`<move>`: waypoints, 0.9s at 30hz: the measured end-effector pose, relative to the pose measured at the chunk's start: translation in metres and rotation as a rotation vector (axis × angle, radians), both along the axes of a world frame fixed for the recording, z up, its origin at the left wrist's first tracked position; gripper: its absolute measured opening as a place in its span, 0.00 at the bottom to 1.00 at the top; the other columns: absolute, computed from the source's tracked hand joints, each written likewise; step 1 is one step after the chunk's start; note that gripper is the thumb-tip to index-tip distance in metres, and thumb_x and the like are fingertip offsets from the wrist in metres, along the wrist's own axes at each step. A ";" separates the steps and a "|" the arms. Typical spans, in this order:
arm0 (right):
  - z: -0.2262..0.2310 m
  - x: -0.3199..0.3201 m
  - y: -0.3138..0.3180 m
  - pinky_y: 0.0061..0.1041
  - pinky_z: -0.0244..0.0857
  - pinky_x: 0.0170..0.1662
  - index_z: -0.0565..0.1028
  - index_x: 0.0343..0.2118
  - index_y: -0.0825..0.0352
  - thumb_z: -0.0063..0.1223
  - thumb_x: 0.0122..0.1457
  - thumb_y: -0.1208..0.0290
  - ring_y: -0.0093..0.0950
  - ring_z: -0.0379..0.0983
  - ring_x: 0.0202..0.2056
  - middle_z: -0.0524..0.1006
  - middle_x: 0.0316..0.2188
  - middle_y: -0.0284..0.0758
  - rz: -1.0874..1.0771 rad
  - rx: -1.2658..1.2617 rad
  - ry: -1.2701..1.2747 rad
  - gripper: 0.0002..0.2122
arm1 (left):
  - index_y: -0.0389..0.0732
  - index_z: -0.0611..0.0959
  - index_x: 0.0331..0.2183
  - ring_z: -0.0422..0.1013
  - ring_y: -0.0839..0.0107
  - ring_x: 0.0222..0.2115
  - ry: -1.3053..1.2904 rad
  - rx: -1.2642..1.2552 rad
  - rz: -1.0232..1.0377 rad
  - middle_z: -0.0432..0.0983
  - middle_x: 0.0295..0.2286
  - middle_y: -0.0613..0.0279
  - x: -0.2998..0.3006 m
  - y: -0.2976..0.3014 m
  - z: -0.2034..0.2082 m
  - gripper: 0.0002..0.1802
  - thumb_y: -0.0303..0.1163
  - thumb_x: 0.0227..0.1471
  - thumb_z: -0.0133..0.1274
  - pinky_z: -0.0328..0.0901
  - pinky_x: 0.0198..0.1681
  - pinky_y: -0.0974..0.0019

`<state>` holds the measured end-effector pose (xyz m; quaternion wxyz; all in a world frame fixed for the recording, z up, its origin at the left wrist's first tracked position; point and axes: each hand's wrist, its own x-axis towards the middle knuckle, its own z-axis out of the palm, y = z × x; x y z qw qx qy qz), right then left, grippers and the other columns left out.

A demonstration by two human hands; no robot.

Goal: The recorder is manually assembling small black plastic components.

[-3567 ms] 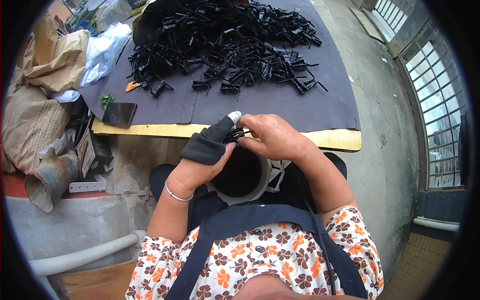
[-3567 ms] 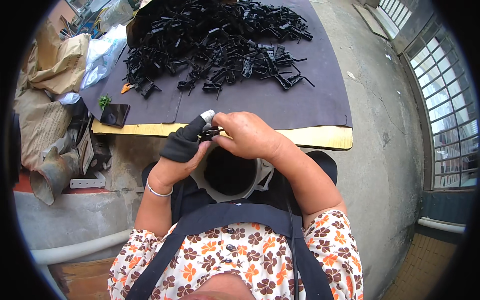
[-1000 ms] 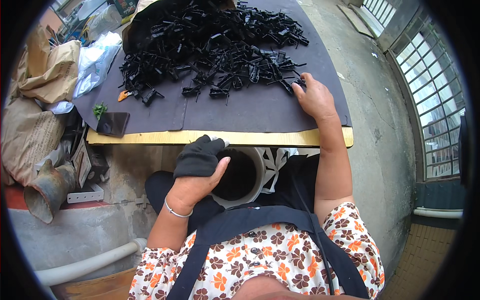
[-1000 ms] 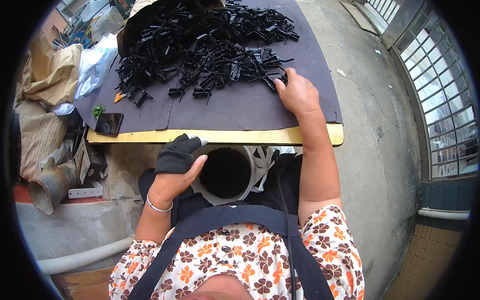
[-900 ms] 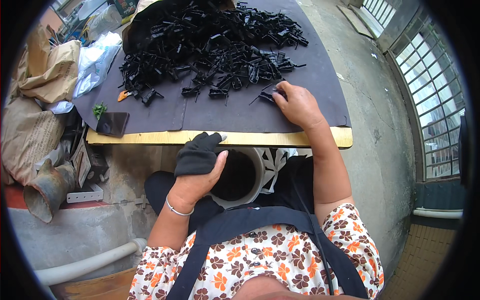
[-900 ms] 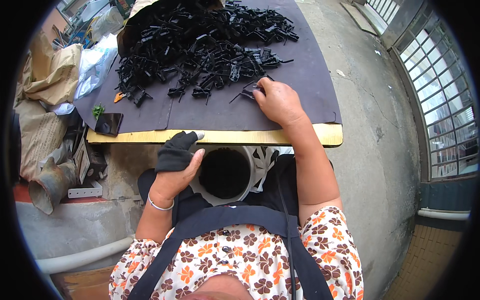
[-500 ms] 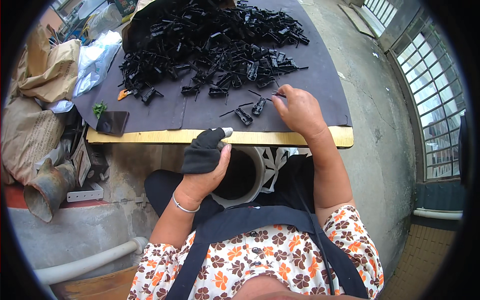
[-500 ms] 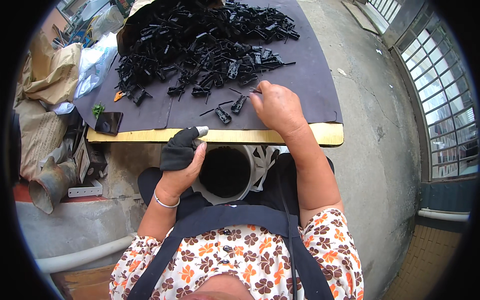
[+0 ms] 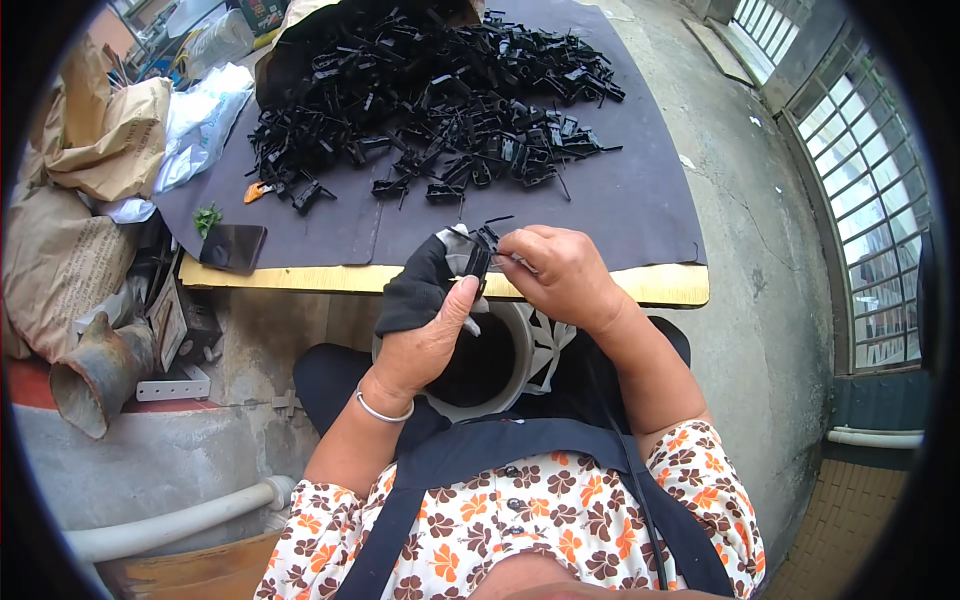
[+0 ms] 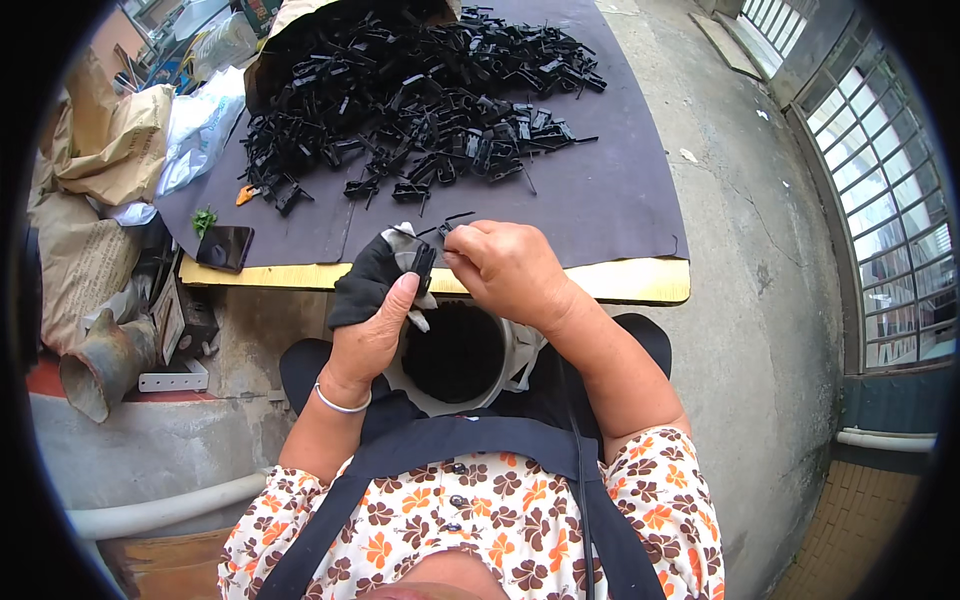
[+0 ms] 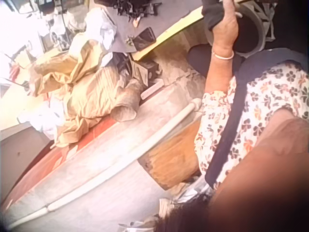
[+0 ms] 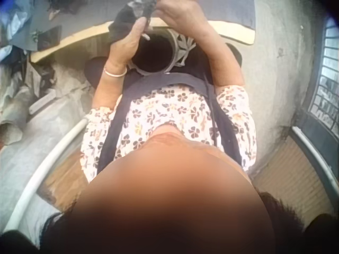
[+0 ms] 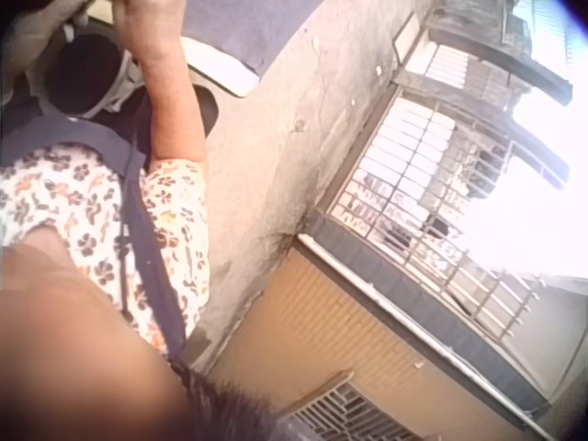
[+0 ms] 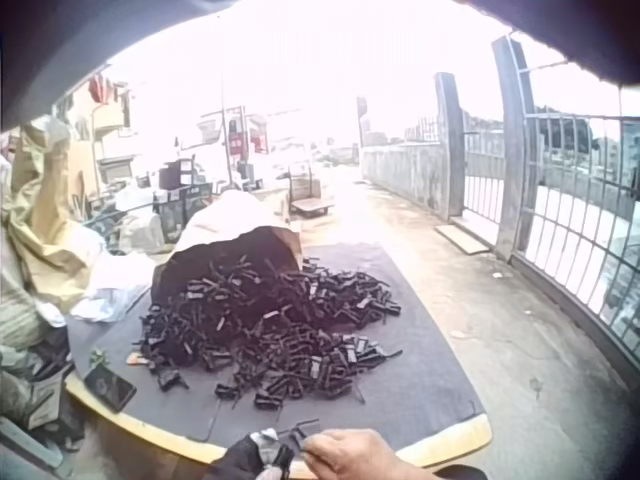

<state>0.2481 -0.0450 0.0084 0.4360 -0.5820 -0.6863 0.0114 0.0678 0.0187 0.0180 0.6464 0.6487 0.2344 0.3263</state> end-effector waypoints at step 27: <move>0.008 -0.006 -0.008 0.23 0.59 0.26 0.72 0.25 0.71 0.51 0.59 0.66 0.17 0.59 0.22 0.68 0.16 0.29 0.719 -0.687 0.583 0.12 | 0.45 0.80 0.28 0.74 0.64 0.29 0.496 1.230 -0.630 0.77 0.33 0.63 -0.024 -0.026 0.065 0.11 0.26 0.36 0.62 0.68 0.33 0.66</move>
